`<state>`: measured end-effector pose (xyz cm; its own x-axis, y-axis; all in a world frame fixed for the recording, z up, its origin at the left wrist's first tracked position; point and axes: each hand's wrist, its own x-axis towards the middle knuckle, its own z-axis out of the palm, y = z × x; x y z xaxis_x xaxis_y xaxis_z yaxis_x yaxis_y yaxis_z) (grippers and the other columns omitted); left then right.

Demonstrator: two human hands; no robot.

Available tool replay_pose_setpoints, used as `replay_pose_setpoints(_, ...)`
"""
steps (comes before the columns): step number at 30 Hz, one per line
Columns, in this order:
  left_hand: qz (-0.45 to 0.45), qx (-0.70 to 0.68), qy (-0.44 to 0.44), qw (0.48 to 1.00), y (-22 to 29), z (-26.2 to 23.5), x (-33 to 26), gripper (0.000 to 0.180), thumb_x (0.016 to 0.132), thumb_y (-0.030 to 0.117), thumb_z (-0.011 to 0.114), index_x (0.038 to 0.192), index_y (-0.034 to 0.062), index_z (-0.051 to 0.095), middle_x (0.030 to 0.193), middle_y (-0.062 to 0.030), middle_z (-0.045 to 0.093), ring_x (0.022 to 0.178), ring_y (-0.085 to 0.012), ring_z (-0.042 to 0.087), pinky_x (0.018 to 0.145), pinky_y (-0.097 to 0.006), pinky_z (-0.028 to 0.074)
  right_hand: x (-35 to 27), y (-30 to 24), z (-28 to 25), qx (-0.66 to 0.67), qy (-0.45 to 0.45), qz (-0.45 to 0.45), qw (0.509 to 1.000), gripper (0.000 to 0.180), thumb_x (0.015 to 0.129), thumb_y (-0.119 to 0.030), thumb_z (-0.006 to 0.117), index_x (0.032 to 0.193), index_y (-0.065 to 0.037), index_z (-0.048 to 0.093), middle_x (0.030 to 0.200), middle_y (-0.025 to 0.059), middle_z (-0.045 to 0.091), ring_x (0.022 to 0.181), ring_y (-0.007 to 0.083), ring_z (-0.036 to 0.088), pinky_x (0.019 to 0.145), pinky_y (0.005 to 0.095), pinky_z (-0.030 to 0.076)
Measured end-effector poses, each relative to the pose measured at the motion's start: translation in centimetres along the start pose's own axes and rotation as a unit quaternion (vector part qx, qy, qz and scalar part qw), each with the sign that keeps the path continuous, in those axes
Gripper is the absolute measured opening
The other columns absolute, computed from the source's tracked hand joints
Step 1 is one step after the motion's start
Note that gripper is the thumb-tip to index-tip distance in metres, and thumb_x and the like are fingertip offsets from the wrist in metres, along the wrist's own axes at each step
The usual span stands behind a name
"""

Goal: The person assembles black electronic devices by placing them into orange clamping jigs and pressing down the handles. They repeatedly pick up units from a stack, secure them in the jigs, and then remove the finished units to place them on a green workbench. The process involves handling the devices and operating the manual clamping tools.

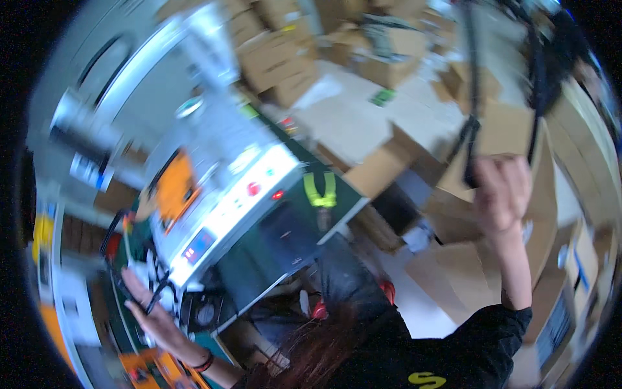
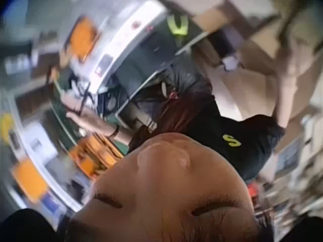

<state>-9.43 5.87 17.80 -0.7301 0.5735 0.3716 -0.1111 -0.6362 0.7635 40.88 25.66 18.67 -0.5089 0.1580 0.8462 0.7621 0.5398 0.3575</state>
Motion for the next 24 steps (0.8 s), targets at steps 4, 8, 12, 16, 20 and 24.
replay_pose_setpoints(4, 0.062, -0.048, 0.136, 0.988, 1.8, -1.0, -6.4, 0.058, 0.101, 0.030, 0.031, 0.142, -0.0076, 0.015, 0.149, -0.0187, 0.021, 0.139, -0.0276, 0.020, 0.116, -0.037, 0.016, 13.1, -13.9, 11.2, 0.278, 0.033, -0.117, 0.953, 0.034, 0.066, -0.010, 0.062, 0.100, -0.003, 0.065, 0.078, 0.0049, 0.056, 0.069, 0.0186, 0.054, 0.059, 0.0307, 0.043)
replay_pose_setpoints(8, 0.069, -0.006, 0.207, 0.976, 2.6, -5.1, -9.5, 0.060, 0.100, 0.036, 0.032, 0.141, -0.0063, 0.020, 0.145, -0.0202, 0.030, 0.135, -0.0282, 0.029, 0.112, -0.036, 0.028, 20.5, -28.5, 19.4, 0.394, 0.023, -0.205, 0.896, 0.031, 0.069, -0.008, 0.060, 0.099, -0.003, 0.062, 0.079, 0.0048, 0.056, 0.077, 0.0193, 0.056, 0.066, 0.0298, 0.047)
replay_pose_setpoints(12, 0.093, 0.058, 0.242, 0.964, 5.2, -8.2, -10.7, 0.060, 0.100, 0.037, 0.030, 0.141, -0.0055, 0.022, 0.144, -0.0203, 0.031, 0.135, -0.0285, 0.030, 0.111, -0.037, 0.028, 22.7, -36.3, 23.6, 0.430, -0.017, -0.174, 0.886, 0.024, 0.071, -0.007, 0.061, 0.095, -0.001, 0.062, 0.080, 0.0075, 0.057, 0.078, 0.0223, 0.058, 0.068, 0.0327, 0.049)
replay_pose_setpoints(16, 0.111, 0.086, 0.299, 0.944, 7.5, -10.8, -11.8, 0.058, 0.101, 0.037, 0.029, 0.141, -0.0040, 0.022, 0.143, -0.0212, 0.032, 0.134, -0.0298, 0.031, 0.110, -0.037, 0.029, 23.1, -38.3, 22.8, 0.441, -0.051, -0.176, 0.879, 0.018, 0.073, -0.007, 0.060, 0.091, -0.005, 0.063, 0.084, 0.0081, 0.055, 0.086, 0.0230, 0.055, 0.076, 0.0344, 0.046)
replay_pose_setpoints(20, 0.098, 0.097, 0.289, 0.947, 7.2, -12.3, -11.7, 0.059, 0.100, 0.038, 0.030, 0.141, -0.0037, 0.022, 0.142, -0.0220, 0.034, 0.133, -0.0296, 0.033, 0.110, -0.037, 0.030, 22.6, -37.4, 23.9, 0.478, -0.100, -0.159, 0.858, 0.014, 0.078, -0.008, 0.059, 0.091, -0.005, 0.063, 0.084, 0.0078, 0.054, 0.087, 0.0238, 0.054, 0.077, 0.0352, 0.043)
replay_pose_setpoints(24, 0.069, 0.079, 0.286, 0.952, 6.1, -12.2, -11.0, 0.061, 0.099, 0.040, 0.033, 0.141, -0.0032, 0.023, 0.140, -0.0231, 0.036, 0.132, -0.0299, 0.036, 0.109, -0.038, 0.030, 22.3, -37.0, 25.0, 0.509, -0.110, -0.169, 0.837, 0.017, 0.083, -0.022, 0.062, 0.092, -0.008, 0.063, 0.091, 0.0074, 0.055, 0.094, 0.0246, 0.051, 0.087, 0.0370, 0.036)
